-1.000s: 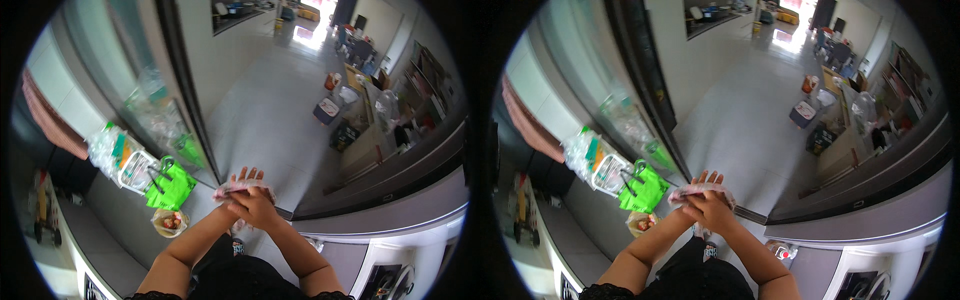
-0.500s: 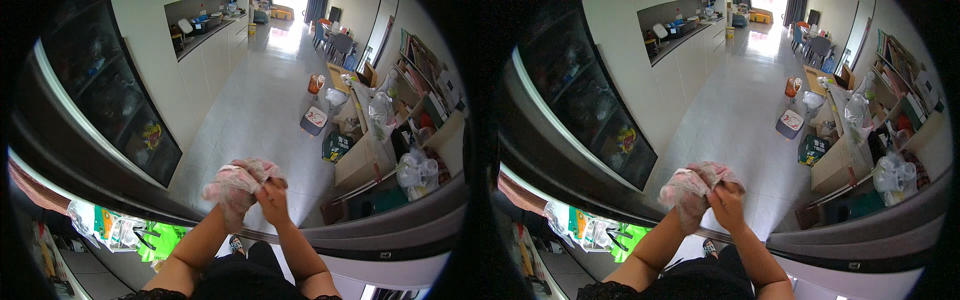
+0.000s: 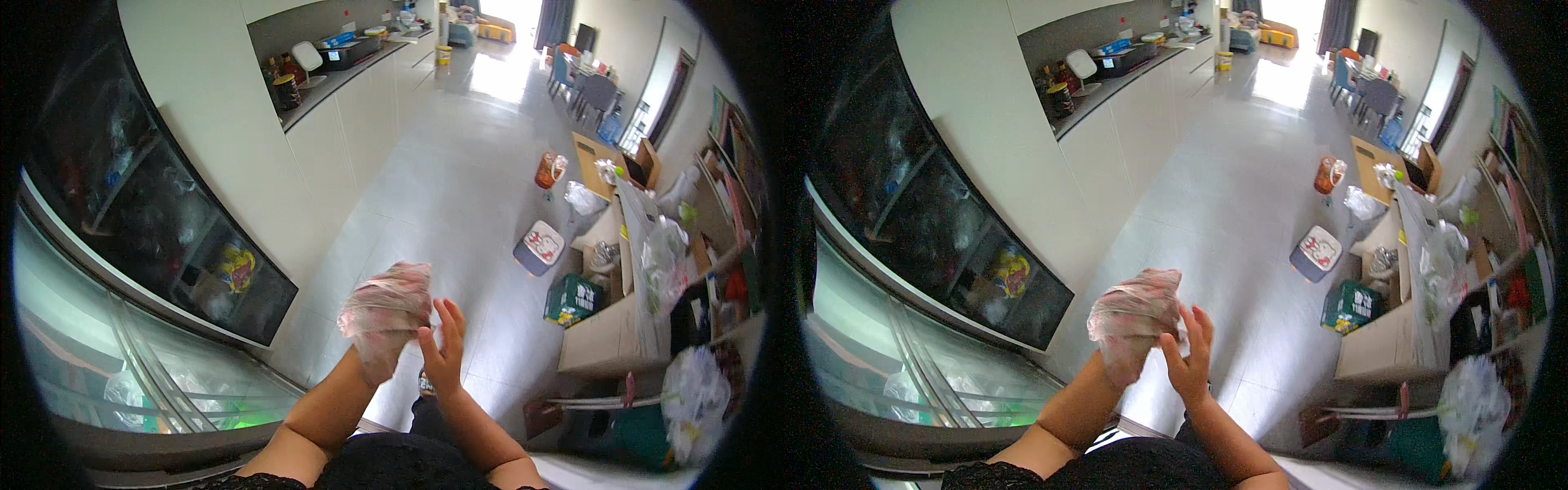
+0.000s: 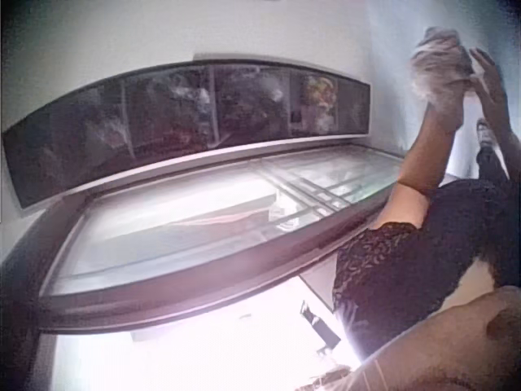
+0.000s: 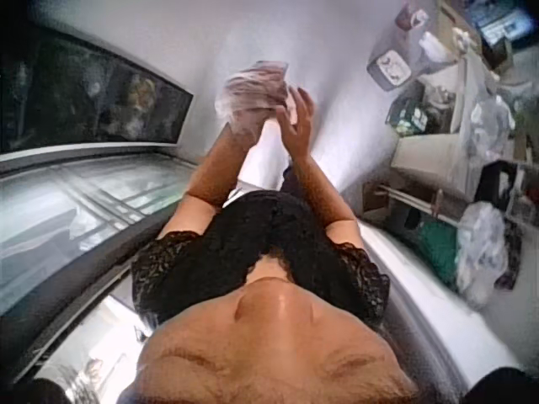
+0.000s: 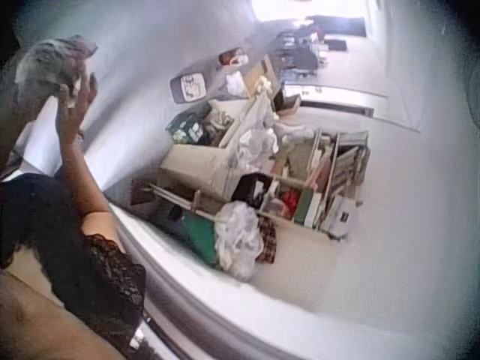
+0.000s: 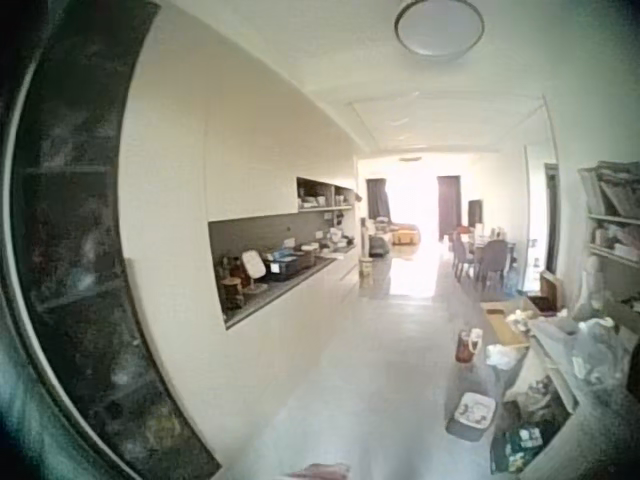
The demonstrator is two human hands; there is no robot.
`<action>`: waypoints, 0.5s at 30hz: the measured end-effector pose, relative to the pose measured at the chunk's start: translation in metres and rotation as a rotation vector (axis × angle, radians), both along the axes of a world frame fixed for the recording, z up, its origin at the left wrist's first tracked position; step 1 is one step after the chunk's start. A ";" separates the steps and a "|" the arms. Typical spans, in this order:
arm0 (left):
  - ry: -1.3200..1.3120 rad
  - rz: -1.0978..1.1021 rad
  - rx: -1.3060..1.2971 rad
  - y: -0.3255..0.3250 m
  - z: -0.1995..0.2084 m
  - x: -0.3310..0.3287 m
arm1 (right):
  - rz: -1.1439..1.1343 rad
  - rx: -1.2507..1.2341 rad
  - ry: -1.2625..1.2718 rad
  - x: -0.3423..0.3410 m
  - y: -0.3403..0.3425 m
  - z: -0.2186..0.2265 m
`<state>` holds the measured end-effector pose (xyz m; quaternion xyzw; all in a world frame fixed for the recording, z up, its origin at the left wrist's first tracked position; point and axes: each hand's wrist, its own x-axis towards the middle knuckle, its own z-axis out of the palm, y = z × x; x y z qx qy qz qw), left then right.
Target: The person washes a cloth in the sink, then wipes the glass door of a refrigerator and the side of a cabinet. They proceed to wipe the countertop and clean several bottles and containers on the counter, moving them aside as needed.
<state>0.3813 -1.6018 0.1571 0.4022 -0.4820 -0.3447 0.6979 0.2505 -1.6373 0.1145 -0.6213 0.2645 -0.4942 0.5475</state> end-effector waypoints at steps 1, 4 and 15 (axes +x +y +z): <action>0.080 0.027 0.030 -0.022 -0.005 0.002 | 0.199 0.305 -0.239 0.017 -0.019 0.002; 0.265 0.101 0.272 -0.067 0.007 0.015 | 0.628 0.619 -0.509 0.057 -0.076 -0.004; -0.879 0.604 0.640 0.002 0.027 0.143 | 1.282 1.184 -0.432 0.300 -0.086 0.035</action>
